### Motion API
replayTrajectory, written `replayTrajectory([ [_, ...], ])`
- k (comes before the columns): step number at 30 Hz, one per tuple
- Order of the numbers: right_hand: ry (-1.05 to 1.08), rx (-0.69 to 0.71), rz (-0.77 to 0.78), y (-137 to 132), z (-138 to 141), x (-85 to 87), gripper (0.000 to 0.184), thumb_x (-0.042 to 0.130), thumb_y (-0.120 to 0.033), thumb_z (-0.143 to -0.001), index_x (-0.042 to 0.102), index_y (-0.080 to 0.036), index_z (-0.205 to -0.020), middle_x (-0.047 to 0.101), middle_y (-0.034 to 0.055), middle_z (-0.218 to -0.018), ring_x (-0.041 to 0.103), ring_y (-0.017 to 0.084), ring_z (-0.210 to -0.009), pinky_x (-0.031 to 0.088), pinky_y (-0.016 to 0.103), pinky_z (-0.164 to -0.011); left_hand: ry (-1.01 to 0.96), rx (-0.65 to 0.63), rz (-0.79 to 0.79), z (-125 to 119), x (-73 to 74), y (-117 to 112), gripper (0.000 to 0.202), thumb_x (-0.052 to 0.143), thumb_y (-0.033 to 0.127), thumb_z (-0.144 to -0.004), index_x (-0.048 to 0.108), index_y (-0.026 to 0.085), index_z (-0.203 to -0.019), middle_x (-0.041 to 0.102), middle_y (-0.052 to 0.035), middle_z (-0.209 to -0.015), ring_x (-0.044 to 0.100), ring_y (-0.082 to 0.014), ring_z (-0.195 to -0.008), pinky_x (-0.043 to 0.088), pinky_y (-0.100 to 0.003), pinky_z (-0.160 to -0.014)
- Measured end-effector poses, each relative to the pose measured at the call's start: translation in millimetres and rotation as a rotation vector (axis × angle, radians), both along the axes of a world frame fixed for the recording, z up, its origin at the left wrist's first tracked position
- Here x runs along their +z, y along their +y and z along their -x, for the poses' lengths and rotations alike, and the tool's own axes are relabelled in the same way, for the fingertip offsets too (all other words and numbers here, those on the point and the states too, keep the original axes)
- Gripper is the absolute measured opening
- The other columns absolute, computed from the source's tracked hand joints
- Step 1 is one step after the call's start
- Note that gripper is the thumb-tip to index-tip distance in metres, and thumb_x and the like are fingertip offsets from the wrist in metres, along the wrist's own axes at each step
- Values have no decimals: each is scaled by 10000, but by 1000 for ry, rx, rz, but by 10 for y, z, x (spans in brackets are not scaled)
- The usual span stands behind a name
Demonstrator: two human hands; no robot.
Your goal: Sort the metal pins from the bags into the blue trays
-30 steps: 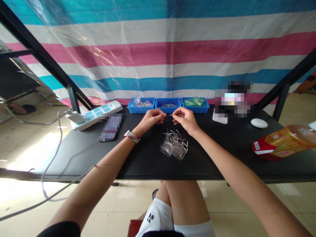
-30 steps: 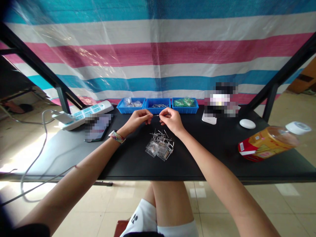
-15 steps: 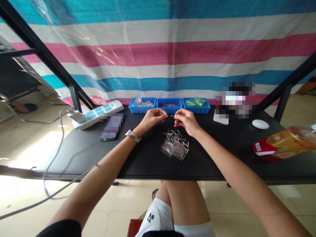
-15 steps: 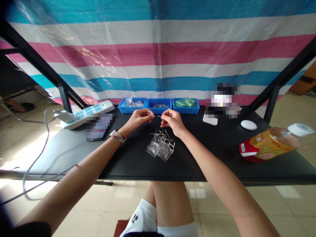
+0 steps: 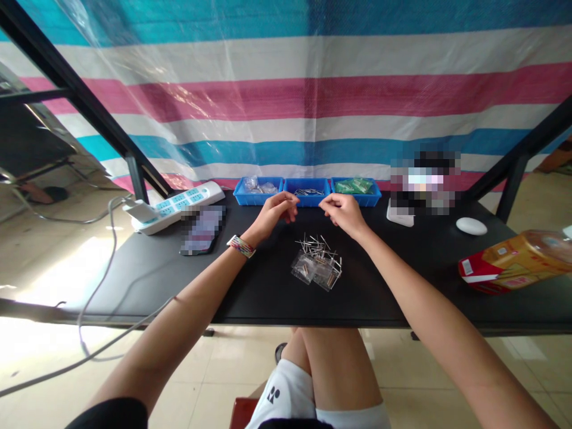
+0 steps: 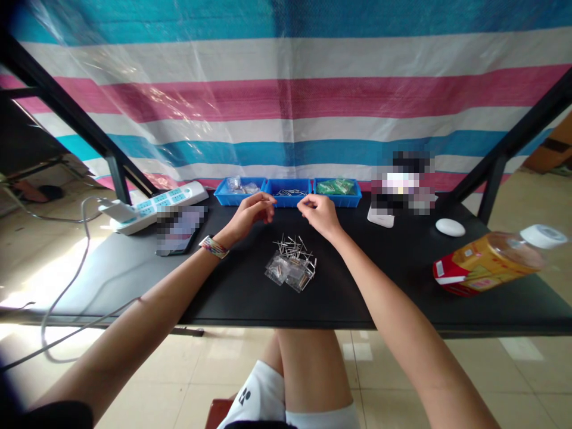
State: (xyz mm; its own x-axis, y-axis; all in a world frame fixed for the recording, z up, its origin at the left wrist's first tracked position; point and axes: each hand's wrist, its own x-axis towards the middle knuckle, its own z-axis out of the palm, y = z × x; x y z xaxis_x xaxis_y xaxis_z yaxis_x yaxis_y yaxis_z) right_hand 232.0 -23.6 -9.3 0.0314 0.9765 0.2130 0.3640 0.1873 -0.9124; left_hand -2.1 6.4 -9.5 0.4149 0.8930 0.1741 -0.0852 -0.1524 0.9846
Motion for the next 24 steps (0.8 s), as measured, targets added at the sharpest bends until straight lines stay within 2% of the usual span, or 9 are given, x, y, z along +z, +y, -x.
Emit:
replayTrajectory([
  [3, -287, 238, 109, -89, -65, 83, 121, 774, -285, -770, 751, -169, -748, 700, 2, -677, 607, 133, -606, 431, 248, -581, 14, -7, 3, -3, 16, -15, 300, 745, 413, -846, 661, 161, -987, 662, 3, -753, 636, -114, -603, 474, -226, -571],
  [5, -428, 318, 164, -138, -73, 121, 76, 798, -235, -750, 751, -175, -745, 731, 5, -701, 657, 155, -683, 450, 253, -638, 18, -12, 4, -5, 21, -19, 297, 745, 408, -844, 662, 160, -984, 663, 2, -754, 635, -114, -600, 473, -228, -570],
  [9, -562, 340, 202, -182, -42, 140, 36, 789, -163, -751, 759, -182, -756, 758, 7, -734, 694, 166, -722, 470, 253, -670, 20, -20, 4, -13, 20, -23, 281, 739, 396, -835, 664, 161, -970, 663, 0, -745, 631, -116, -596, 471, -230, -566],
  [14, -588, 353, 206, -197, -30, 166, 110, 746, -71, -720, 747, -179, -737, 757, 4, -730, 701, 162, -723, 479, 233, -665, 15, -31, 2, -9, 17, -23, 248, 711, 353, -845, 670, 156, -989, 658, -1, -742, 632, -117, -593, 472, -230, -563],
  [20, -599, 328, 273, -218, -40, 192, 96, 757, -96, -727, 724, -182, -753, 735, -6, -697, 650, 136, -614, 463, 240, -622, 29, -34, 13, -7, 4, -16, 248, 714, 350, -842, 668, 157, -991, 658, -1, -744, 634, -121, -599, 475, -231, -567],
  [24, -615, 324, 236, -205, -51, 158, 162, 744, -48, -673, 709, -198, -725, 728, -5, -680, 664, 159, -640, 457, 254, -618, 36, -37, 16, -11, 4, -27, 256, 719, 364, -841, 673, 159, -987, 654, 2, -740, 631, -120, -602, 470, -230, -571],
])
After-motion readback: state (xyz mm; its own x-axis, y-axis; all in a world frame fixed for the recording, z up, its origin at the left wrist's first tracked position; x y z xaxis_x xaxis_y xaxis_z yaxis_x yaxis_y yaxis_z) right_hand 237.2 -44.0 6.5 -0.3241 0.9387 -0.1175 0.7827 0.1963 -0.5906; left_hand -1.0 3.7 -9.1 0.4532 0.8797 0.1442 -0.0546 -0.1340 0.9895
